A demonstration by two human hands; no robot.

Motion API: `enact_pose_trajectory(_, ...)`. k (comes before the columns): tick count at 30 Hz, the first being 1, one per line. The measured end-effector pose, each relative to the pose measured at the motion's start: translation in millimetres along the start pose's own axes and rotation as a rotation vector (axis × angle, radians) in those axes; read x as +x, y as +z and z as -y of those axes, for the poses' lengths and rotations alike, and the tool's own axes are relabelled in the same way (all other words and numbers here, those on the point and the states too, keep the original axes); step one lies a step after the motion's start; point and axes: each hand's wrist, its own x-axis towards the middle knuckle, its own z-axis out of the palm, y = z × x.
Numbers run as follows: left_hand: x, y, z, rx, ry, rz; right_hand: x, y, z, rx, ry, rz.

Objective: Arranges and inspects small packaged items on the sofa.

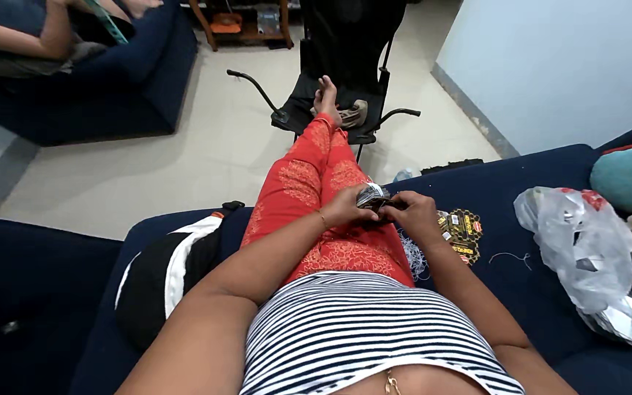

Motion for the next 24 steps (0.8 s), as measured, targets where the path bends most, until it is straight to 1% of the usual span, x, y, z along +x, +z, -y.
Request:
enact_pose_trajectory(2,0,-1,-2,-0.004,-0.020,0.005,0,-2,-3,-0.045,-0.011,0.025)
enact_pose_trajectory(3,0,-2,-4,-0.006,-0.027,0.012,1,-7,-5,-0.044,-0.008,0.066)
enact_pose_trajectory(5,-1,-7,-7,-0.028,-0.037,0.022,5,-22,-17,0.079,-0.022,0.152)
enact_pose_trajectory(6,-3,-10,-7,-0.046,-0.045,0.022,6,-29,-26,0.229,-0.033,0.175)
enact_pose_trajectory(7,-4,-13,-7,-0.065,-0.057,0.021,6,-35,-35,0.443,-0.042,0.178)
enact_pose_trajectory(9,-5,-17,-7,-0.119,-0.074,0.025,6,-43,-47,0.942,-0.020,0.204)
enact_pose_trajectory(10,-6,-19,-9,-0.164,-0.072,0.036,6,-44,-50,1.098,-0.004,0.225)
enact_pose_trajectory(11,-7,-19,-11,-0.222,-0.060,0.052,7,-43,-50,1.179,0.002,0.243)
enact_pose_trajectory(14,-13,-18,-25,-0.417,-0.002,0.147,13,-30,-45,1.234,0.019,0.199)
enact_pose_trajectory(17,-19,-14,-36,-0.487,0.062,0.267,20,-13,-27,1.192,0.082,0.090)
enact_pose_trajectory(18,-19,-12,-37,-0.504,0.090,0.297,22,-7,-20,1.181,0.079,0.056)
enact_pose_trajectory(20,-19,-9,-37,-0.537,0.145,0.343,25,5,-15,1.154,0.023,0.047)
enact_pose_trajectory(22,-20,-8,-38,-0.588,0.151,0.336,24,13,-16,1.114,-0.025,0.084)
enact_pose_trajectory(23,-22,-7,-38,-0.616,0.145,0.307,20,17,-17,1.118,-0.024,0.106)
enact_pose_trajectory(24,-23,-7,-38,-0.653,0.133,0.266,14,22,-17,1.163,0.014,0.120)
